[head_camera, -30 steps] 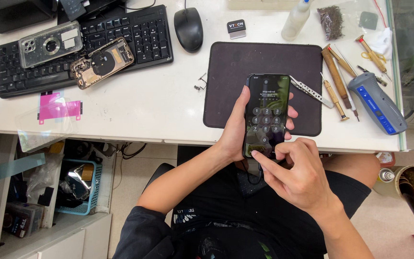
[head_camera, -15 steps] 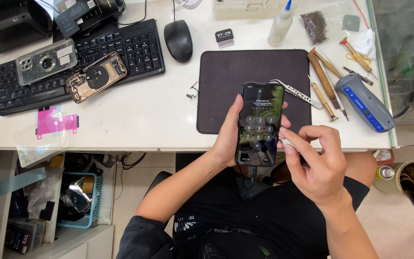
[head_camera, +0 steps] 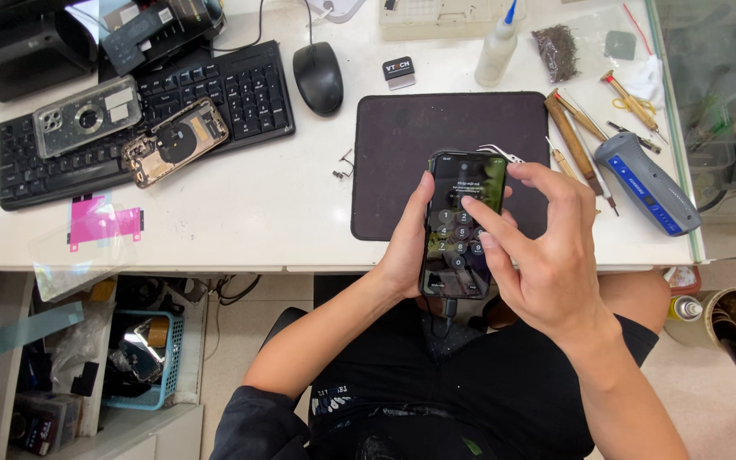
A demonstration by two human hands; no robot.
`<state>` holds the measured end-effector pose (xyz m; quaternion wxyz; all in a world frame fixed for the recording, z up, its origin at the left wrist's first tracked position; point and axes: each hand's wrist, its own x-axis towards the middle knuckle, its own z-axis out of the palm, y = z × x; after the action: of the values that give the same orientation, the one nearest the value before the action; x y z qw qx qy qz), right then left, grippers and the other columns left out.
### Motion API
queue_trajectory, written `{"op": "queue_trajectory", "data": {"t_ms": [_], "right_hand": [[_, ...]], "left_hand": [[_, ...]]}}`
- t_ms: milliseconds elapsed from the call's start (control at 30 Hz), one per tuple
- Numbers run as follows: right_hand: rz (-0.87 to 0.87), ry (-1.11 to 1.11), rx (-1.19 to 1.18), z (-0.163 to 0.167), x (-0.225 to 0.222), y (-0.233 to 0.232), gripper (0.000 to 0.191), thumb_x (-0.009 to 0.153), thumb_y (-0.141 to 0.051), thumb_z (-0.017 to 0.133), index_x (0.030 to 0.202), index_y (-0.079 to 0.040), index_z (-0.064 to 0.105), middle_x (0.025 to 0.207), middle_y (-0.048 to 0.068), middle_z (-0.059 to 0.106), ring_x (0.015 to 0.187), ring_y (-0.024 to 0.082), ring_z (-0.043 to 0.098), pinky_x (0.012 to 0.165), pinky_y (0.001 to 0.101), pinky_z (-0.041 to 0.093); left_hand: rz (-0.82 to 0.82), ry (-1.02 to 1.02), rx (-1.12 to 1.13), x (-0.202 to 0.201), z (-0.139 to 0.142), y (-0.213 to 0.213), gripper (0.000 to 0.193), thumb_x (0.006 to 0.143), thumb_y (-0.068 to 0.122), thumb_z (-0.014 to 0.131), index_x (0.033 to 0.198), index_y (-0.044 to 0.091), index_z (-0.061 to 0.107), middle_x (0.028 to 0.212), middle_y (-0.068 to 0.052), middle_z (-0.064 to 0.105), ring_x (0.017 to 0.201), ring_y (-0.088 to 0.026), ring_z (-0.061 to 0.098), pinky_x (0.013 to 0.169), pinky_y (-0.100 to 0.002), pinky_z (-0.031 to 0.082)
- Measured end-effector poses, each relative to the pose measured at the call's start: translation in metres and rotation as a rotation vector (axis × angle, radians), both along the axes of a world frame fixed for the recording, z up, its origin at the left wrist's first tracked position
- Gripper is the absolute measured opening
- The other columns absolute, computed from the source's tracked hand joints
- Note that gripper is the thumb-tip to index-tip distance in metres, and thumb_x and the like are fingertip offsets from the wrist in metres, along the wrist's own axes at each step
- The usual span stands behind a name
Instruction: The person repairs a smartphone by using tweezers to connect internal ribbon cables and a screwdriver to remove screws and the battery. They test the device by dialing a number and then continue disassembly.
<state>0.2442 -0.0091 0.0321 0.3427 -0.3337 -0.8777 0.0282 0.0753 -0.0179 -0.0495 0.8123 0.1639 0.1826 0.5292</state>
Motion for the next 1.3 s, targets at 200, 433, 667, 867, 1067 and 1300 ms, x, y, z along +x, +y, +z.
{"op": "queue_trajectory", "data": {"t_ms": [200,433,667,867,1067,1300], "right_hand": [[0.276,0.052,-0.018,0.001,0.005,-0.02,0.033,0.075,-0.01,0.073,0.107,-0.014,0.079,0.125,0.015,0.057,0.119,0.034,0.051,0.107,0.0514,0.043],[0.305,0.013,-0.032,-0.016,0.006,-0.028,0.033,0.071,-0.012,0.076,0.104,-0.014,0.08,0.128,0.012,0.06,0.119,0.032,0.048,0.105,0.0521,0.043],[0.284,0.026,-0.019,-0.02,0.006,-0.029,0.034,0.075,-0.011,0.073,0.108,-0.012,0.079,0.129,0.014,0.06,0.117,0.033,0.054,0.105,0.0504,0.044],[0.112,0.076,0.002,-0.016,0.016,-0.02,0.032,0.085,-0.007,0.069,0.117,-0.008,0.076,0.129,0.018,0.056,0.117,0.034,0.053,0.105,0.0493,0.045],[-0.034,0.047,-0.031,-0.007,0.015,0.004,0.036,0.094,-0.002,0.065,0.129,-0.003,0.072,0.142,0.02,0.05,0.12,0.035,0.054,0.106,0.0452,0.045],[-0.037,0.191,-0.045,-0.006,0.019,0.011,0.031,0.097,-0.004,0.058,0.126,0.0,0.069,0.134,0.021,0.052,0.116,0.034,0.057,0.103,0.0449,0.05]], "left_hand": [[-0.009,-0.076,0.149,0.0,0.0,0.001,0.076,0.117,0.06,0.016,0.149,0.0,0.05,0.126,-0.015,0.068,0.103,-0.023,0.069,0.088,-0.04,0.059],[-0.026,-0.044,0.152,0.0,0.004,0.001,0.081,0.117,0.062,0.013,0.148,-0.003,0.049,0.117,-0.015,0.068,0.106,-0.022,0.07,0.097,-0.036,0.058],[-0.025,-0.062,0.194,0.001,0.004,0.001,0.08,0.118,0.063,0.014,0.145,-0.003,0.05,0.114,-0.016,0.068,0.105,-0.023,0.068,0.096,-0.037,0.059],[-0.059,-0.071,0.116,-0.001,0.003,0.002,0.081,0.115,0.064,0.014,0.149,-0.001,0.049,0.121,-0.016,0.066,0.106,-0.023,0.067,0.094,-0.037,0.058],[-0.058,-0.105,0.138,0.0,0.004,0.0,0.081,0.116,0.064,0.016,0.15,-0.002,0.048,0.122,-0.018,0.066,0.102,-0.026,0.067,0.092,-0.041,0.058],[-0.129,-0.13,0.226,-0.004,0.006,-0.002,0.088,0.114,0.068,0.017,0.148,-0.008,0.045,0.116,-0.02,0.065,0.097,-0.027,0.067,0.093,-0.042,0.058]]}}
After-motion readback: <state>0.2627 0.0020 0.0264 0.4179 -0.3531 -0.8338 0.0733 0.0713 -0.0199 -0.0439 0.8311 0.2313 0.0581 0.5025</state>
